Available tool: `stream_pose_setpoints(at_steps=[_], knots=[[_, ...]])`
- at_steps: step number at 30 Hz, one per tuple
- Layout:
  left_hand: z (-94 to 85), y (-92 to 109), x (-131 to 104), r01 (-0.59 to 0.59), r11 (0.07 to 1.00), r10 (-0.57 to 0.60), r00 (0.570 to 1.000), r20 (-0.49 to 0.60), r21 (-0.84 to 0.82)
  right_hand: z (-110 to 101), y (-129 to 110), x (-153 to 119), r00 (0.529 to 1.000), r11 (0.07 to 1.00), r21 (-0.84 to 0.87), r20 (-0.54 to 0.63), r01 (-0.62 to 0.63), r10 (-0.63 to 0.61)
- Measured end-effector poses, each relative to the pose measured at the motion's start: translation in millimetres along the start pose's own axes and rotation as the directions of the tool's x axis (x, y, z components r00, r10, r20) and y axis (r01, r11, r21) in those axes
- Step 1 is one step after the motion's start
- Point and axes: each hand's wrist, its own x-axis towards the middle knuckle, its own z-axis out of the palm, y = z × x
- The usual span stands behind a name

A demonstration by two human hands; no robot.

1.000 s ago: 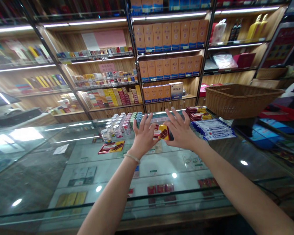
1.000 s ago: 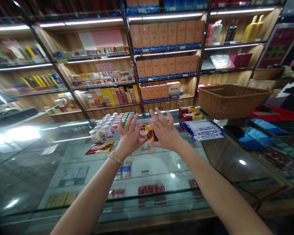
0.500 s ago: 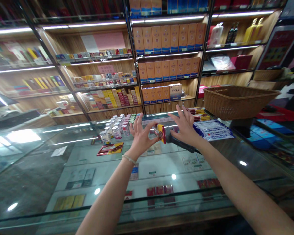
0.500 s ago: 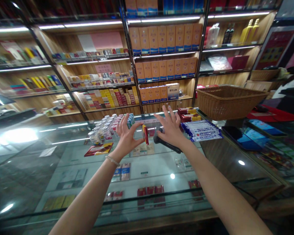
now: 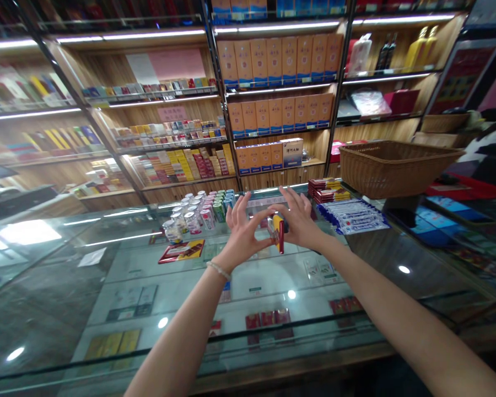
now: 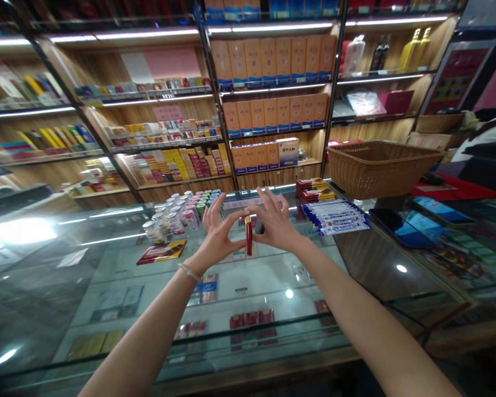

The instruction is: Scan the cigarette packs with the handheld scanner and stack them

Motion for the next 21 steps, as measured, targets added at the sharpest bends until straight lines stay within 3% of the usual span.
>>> stream_pose_setpoints(at_steps=[12, 21], knots=[[-7.9, -13.5, 3.2, 0.015, 0.999, -0.015, 1.000, 0.004, -0.044, -12.4, 3.9, 0.3, 0.988, 0.987, -0.119, -0.099, 0.105, -0.117], [-5.2, -22.0, 1.0, 0.015, 0.998, -0.017, 1.000, -0.025, -0.059, -12.5, 5.1, 0.2, 0.979, 0.981, -0.153, -0.150, 0.117, -0.140]])
